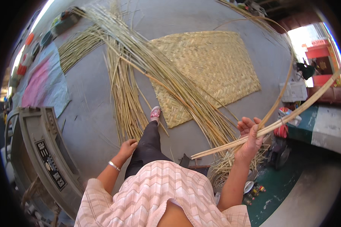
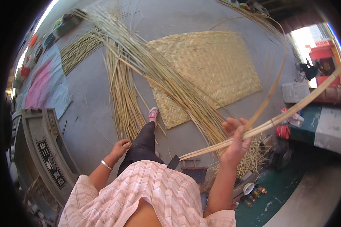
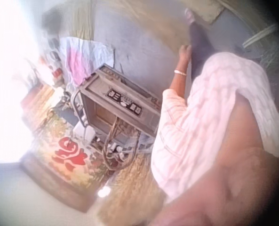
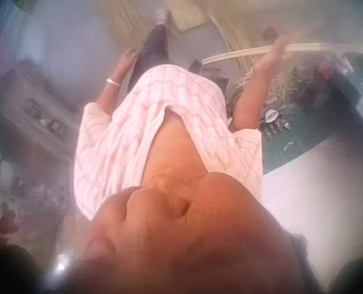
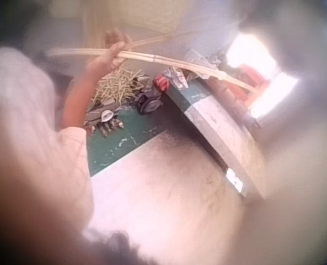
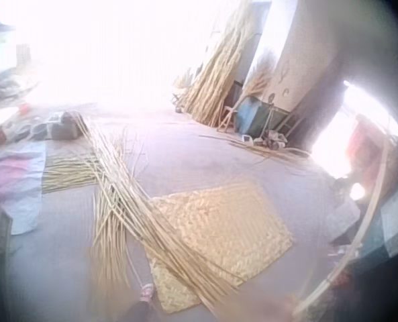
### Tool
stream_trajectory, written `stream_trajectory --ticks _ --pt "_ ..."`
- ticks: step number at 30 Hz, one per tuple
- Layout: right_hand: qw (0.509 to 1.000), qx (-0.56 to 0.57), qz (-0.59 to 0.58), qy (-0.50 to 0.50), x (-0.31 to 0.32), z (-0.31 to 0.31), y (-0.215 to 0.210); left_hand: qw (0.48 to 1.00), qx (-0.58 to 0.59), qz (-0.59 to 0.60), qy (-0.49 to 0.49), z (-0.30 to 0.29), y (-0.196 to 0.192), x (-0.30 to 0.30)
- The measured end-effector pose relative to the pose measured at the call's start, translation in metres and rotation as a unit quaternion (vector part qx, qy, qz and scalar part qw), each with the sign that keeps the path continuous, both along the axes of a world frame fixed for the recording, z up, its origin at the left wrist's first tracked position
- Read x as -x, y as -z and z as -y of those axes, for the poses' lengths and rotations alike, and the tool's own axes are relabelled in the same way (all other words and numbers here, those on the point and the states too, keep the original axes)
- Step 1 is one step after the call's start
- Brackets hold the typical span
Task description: The person weaves a large mat by hand, interlacing long dried palm strips into a partially completed mat on the floor. They repeatedly pick up strips, align them, and press them into the weave pattern.
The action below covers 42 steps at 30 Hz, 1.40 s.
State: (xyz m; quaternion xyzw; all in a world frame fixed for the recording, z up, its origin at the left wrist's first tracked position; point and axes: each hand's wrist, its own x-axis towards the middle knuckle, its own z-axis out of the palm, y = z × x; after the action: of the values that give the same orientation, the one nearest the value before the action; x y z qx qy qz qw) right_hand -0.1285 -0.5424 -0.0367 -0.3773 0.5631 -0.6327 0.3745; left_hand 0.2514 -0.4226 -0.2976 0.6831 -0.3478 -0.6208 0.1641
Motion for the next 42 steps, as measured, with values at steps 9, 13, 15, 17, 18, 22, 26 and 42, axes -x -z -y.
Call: stream_trajectory --ticks 9,13,15,17,18,22,26,42 --pt "0.991 -0.069 0.097 -0.057 -0.052 0.186 0.026 0.924 0.109 -0.336 0.148 0.230 -0.114 0.133" --pt "0.964 -0.106 0.221 -0.107 -0.059 0.238 0.070 0.823 -0.122 -0.547 0.093 0.268 -0.136 0.135" --pt "0.946 -0.168 0.256 -0.109 -0.062 0.256 0.095 0.778 -0.179 -0.600 0.054 0.272 -0.136 0.130" --pt "0.931 -0.227 0.269 -0.100 -0.064 0.266 0.120 0.783 -0.185 -0.593 0.019 0.276 -0.129 0.124" --pt "0.925 -0.248 0.266 -0.110 -0.067 0.267 0.132 0.786 -0.190 -0.589 0.007 0.278 -0.125 0.121" --pt "0.892 -0.323 0.300 -0.098 -0.080 0.266 0.166 0.832 -0.191 -0.519 -0.051 0.283 -0.113 0.120" --pt "0.876 -0.334 0.329 -0.109 -0.088 0.277 0.177 0.829 -0.204 -0.510 -0.105 0.293 -0.112 0.123" --pt "0.944 -0.133 0.186 -0.237 -0.021 0.373 0.075 0.793 -0.084 -0.574 -0.186 0.414 -0.154 0.195"
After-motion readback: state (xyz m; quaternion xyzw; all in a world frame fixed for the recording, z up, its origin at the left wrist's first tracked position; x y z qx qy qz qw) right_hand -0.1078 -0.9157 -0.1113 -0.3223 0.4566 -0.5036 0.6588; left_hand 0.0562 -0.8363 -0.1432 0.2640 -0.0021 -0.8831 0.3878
